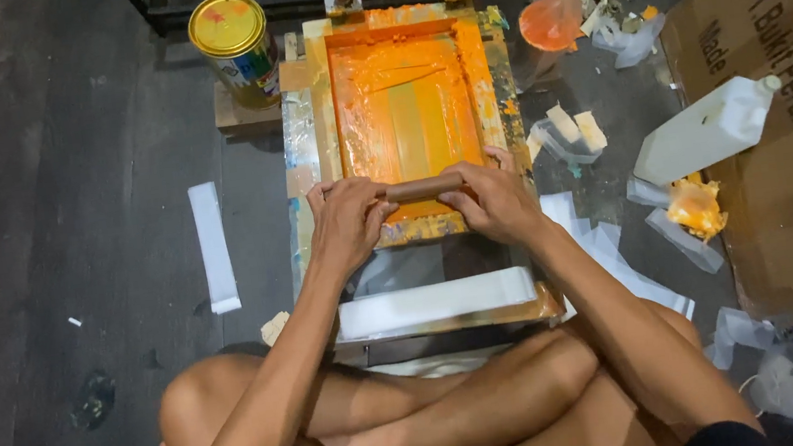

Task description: The person sits cross-legged on the floor and uses a wooden roller to spread orange ink evenly across a screen printing frame. They then lift the frame, place a white rectangular object underneath, and press the inked screen onto the object to transfer the design.

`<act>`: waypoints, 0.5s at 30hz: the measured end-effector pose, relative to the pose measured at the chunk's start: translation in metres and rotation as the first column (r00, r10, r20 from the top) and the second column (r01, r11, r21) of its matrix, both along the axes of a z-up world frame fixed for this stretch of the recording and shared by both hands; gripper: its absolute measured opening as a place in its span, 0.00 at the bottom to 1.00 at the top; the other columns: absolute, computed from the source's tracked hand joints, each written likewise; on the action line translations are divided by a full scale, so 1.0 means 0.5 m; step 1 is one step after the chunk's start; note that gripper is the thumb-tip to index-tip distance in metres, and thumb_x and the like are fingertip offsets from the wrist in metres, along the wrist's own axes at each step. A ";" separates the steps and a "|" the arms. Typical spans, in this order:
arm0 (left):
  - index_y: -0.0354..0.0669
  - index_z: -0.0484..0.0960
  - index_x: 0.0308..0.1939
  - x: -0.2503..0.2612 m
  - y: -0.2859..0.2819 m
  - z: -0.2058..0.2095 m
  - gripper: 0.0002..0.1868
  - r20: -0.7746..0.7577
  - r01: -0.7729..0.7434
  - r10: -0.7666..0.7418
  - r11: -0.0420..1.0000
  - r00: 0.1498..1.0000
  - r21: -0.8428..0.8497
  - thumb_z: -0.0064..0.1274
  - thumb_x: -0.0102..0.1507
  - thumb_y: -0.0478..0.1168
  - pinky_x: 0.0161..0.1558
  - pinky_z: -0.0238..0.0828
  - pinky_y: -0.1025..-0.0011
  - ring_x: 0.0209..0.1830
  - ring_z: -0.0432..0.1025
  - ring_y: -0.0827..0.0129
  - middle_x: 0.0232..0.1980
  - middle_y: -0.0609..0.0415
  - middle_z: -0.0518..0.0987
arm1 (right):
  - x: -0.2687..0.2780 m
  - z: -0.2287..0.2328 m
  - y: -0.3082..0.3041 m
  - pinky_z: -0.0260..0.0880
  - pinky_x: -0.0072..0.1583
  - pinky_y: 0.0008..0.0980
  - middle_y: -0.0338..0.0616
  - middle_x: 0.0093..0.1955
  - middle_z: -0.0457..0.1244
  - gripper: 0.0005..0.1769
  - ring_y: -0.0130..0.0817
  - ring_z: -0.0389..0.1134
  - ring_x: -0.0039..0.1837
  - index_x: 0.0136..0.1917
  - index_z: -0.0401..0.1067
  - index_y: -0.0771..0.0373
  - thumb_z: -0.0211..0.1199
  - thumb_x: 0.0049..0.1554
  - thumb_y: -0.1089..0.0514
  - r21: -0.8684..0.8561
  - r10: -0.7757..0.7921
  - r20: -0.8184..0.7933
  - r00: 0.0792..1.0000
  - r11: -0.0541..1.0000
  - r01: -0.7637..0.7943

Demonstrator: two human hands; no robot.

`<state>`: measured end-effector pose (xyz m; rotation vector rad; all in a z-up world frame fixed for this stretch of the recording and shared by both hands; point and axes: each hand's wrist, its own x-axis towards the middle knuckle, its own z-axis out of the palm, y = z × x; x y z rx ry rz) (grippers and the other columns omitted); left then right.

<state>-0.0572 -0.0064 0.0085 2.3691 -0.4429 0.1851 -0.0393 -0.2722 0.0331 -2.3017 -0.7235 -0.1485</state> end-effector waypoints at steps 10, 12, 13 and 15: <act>0.62 0.83 0.49 0.081 -0.004 -0.003 0.07 0.020 -0.059 0.059 0.998 0.998 0.012 0.54 0.68 0.43 0.67 0.46 0.52 0.62 0.72 0.68 0.45 0.64 0.83 | 0.071 0.020 0.028 0.41 0.75 0.53 0.30 0.46 0.71 0.05 0.37 0.73 0.55 0.53 0.77 0.45 0.64 0.64 0.56 0.056 -0.029 0.064 0.997 0.998 0.026; 0.59 0.84 0.52 0.130 -0.012 0.006 0.10 0.005 -0.135 0.135 0.991 0.991 -0.007 0.53 0.69 0.39 0.67 0.46 0.53 0.61 0.74 0.67 0.47 0.62 0.84 | 0.123 0.016 0.036 0.42 0.75 0.51 0.32 0.46 0.71 0.05 0.38 0.73 0.55 0.53 0.76 0.48 0.63 0.64 0.56 0.041 -0.081 0.099 0.992 0.996 0.077; 0.59 0.84 0.52 0.154 -0.015 0.016 0.10 0.013 -0.136 0.136 0.991 0.991 -0.011 0.53 0.69 0.39 0.67 0.46 0.53 0.61 0.74 0.67 0.47 0.62 0.84 | 0.148 0.018 0.038 0.42 0.75 0.51 0.32 0.46 0.71 0.05 0.38 0.73 0.55 0.53 0.76 0.48 0.63 0.64 0.56 0.039 -0.080 0.108 0.991 0.996 0.076; 0.56 0.84 0.53 0.194 -0.021 0.029 0.12 -0.016 -0.176 0.176 0.984 0.984 -0.005 0.51 0.69 0.36 0.68 0.47 0.51 0.61 0.74 0.64 0.48 0.58 0.85 | 0.191 0.013 0.043 0.39 0.77 0.51 0.34 0.45 0.71 0.06 0.39 0.72 0.56 0.53 0.75 0.48 0.60 0.65 0.58 0.034 -0.137 -0.004 0.991 0.990 0.137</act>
